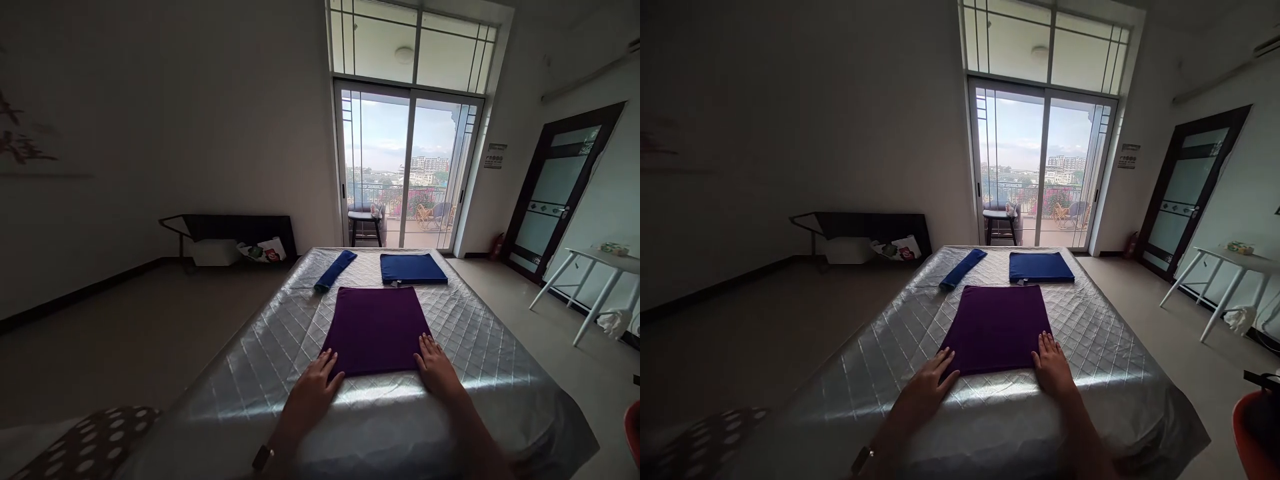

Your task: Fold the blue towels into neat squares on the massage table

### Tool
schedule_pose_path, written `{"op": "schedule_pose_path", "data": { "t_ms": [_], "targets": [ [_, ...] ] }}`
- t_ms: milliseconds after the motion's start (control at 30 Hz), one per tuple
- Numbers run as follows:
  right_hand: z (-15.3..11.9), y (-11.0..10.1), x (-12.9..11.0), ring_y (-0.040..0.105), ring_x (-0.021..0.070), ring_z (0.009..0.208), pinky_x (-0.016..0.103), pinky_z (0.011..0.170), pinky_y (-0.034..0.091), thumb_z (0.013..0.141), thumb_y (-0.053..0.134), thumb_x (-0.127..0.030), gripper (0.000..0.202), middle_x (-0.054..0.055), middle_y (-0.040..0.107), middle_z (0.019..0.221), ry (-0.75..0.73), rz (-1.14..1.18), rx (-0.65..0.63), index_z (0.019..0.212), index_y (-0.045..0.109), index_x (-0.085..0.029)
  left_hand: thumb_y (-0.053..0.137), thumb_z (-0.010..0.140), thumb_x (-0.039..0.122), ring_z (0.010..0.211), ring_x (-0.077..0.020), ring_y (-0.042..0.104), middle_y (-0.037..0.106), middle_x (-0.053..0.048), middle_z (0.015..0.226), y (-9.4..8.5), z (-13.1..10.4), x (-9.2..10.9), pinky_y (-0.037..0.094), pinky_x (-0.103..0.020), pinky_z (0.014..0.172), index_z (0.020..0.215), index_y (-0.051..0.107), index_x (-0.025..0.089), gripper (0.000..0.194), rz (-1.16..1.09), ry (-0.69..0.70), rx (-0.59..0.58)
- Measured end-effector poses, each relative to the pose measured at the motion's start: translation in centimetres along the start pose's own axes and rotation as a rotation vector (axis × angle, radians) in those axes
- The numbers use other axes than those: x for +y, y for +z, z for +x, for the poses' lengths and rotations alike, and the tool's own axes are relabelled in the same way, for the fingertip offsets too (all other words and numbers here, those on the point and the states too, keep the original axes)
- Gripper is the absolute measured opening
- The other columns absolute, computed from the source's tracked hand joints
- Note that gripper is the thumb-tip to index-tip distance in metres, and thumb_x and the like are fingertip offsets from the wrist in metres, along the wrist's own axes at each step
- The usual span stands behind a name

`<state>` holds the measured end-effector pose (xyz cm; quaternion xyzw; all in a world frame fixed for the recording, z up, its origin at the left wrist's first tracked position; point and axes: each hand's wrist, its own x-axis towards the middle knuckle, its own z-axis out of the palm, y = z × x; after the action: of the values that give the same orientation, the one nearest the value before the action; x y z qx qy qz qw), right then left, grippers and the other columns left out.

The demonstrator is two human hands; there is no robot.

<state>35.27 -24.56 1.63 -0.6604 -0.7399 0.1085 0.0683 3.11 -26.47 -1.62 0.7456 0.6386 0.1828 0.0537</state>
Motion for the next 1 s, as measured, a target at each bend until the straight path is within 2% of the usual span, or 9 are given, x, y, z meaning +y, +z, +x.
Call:
{"op": "schedule_pose_path", "data": {
  "t_ms": [100, 233, 300, 400, 500, 600, 733, 900, 1000],
  "targets": [
    [0.0, 0.1, 0.1, 0.020, 0.0234, 0.153, 0.039, 0.125, 0.018, 0.102, 0.029, -0.035, 0.062, 0.012, 0.025, 0.164, 0.005, 0.030, -0.007, 0.157, 0.031, -0.007, 0.046, 0.095, 0.035, 0.123, -0.0252, 0.061, 0.067, -0.007, 0.133, -0.8, -0.6, 0.2, 0.047, -0.042, 0.107, 0.120, 0.070, 0.024, 0.036, -0.069, 0.016, 0.050],
    [-0.6, -0.6, 0.7, 0.032, 0.0268, 0.149, 0.042, 0.122, 0.025, 0.099, 0.037, -0.032, 0.056, 0.011, 0.038, 0.160, -0.025, 0.059, 0.020, 0.151, 0.046, -0.014, 0.052, 0.092, 0.035, 0.108, -0.0256, 0.066, 0.073, -0.007, 0.114, -1.1, -0.8, 0.3, 0.051, -0.042, 0.098, 0.101, 0.072, 0.024, 0.024, -0.127, 0.024, 0.087],
    [-1.2, -1.4, 1.1, 0.044, 0.0277, 0.142, 0.040, 0.119, 0.031, 0.096, 0.045, -0.030, 0.049, 0.011, 0.051, 0.151, -0.051, 0.083, 0.040, 0.141, 0.059, -0.018, 0.053, 0.092, 0.035, 0.104, -0.0258, 0.066, 0.074, -0.007, 0.109, -1.2, -0.8, 0.3, 0.051, -0.042, 0.096, 0.096, 0.071, 0.025, 0.021, -0.143, 0.014, 0.085],
    [-2.1, -2.7, 1.7, 0.061, 0.0264, 0.121, 0.036, 0.107, 0.042, 0.090, 0.055, -0.026, 0.030, 0.011, 0.068, 0.128, -0.105, 0.135, 0.061, 0.111, 0.076, -0.023, 0.051, 0.093, 0.034, 0.101, -0.0254, 0.066, 0.074, -0.006, 0.104, -1.3, -0.8, 0.4, 0.050, -0.041, 0.093, 0.092, 0.069, 0.025, 0.020, -0.158, 0.009, 0.076],
    [-2.5, -3.5, 2.2, 0.066, 0.0222, 0.106, 0.030, 0.095, 0.047, 0.084, 0.060, -0.018, 0.019, 0.007, 0.073, 0.109, -0.127, 0.182, 0.064, 0.092, 0.076, -0.024, 0.053, 0.092, 0.033, 0.099, -0.0249, 0.066, 0.074, -0.005, 0.102, -1.7, -0.6, 0.6, 0.049, -0.040, 0.093, 0.090, 0.068, 0.025, 0.018, -0.158, 0.010, 0.060],
    [-2.6, -3.9, 2.3, 0.067, 0.0188, 0.100, 0.025, 0.087, 0.047, 0.080, 0.059, -0.012, 0.020, 0.005, 0.073, 0.103, -0.126, 0.226, 0.068, 0.088, 0.075, -0.023, 0.055, 0.091, 0.031, 0.099, -0.0239, 0.066, 0.074, -0.005, 0.101, -2.1, -0.3, 0.7, 0.047, -0.040, 0.093, 0.090, 0.068, 0.024, 0.015, -0.140, -0.001, 0.014],
    [-2.9, -4.2, 2.2, 0.068, 0.0172, 0.093, 0.024, 0.080, 0.047, 0.082, 0.055, -0.013, 0.023, 0.004, 0.073, 0.099, -0.139, 0.242, 0.080, 0.084, 0.076, -0.023, 0.050, 0.095, 0.029, 0.102, -0.0220, 0.065, 0.073, -0.004, 0.104, -2.9, 0.0, 1.1, 0.045, -0.037, 0.095, 0.092, 0.068, 0.024, 0.018, -0.088, 0.000, -0.053],
    [-3.1, -4.7, 2.3, 0.068, 0.0159, 0.089, 0.026, 0.085, 0.046, 0.088, 0.053, -0.017, 0.028, 0.001, 0.073, 0.094, -0.188, 0.151, 0.062, 0.077, 0.077, -0.026, 0.043, 0.097, 0.027, 0.100, -0.0214, 0.065, 0.072, -0.004, 0.104, -4.1, 0.0, 1.5, 0.044, -0.036, 0.095, 0.095, 0.067, 0.024, 0.024, 0.002, 0.066, -0.117],
    [-2.9, -4.8, 2.6, 0.067, 0.0168, 0.092, 0.028, 0.088, 0.047, 0.092, 0.050, -0.022, 0.030, 0.002, 0.074, 0.098, -0.229, 0.139, 0.078, 0.084, 0.078, -0.027, 0.042, 0.098, 0.026, 0.096, -0.0205, 0.066, 0.070, -0.004, 0.098, -4.6, 0.0, 1.5, 0.046, -0.034, 0.091, 0.091, 0.066, 0.024, 0.026, 0.032, 0.130, -0.143]
  ]
}}
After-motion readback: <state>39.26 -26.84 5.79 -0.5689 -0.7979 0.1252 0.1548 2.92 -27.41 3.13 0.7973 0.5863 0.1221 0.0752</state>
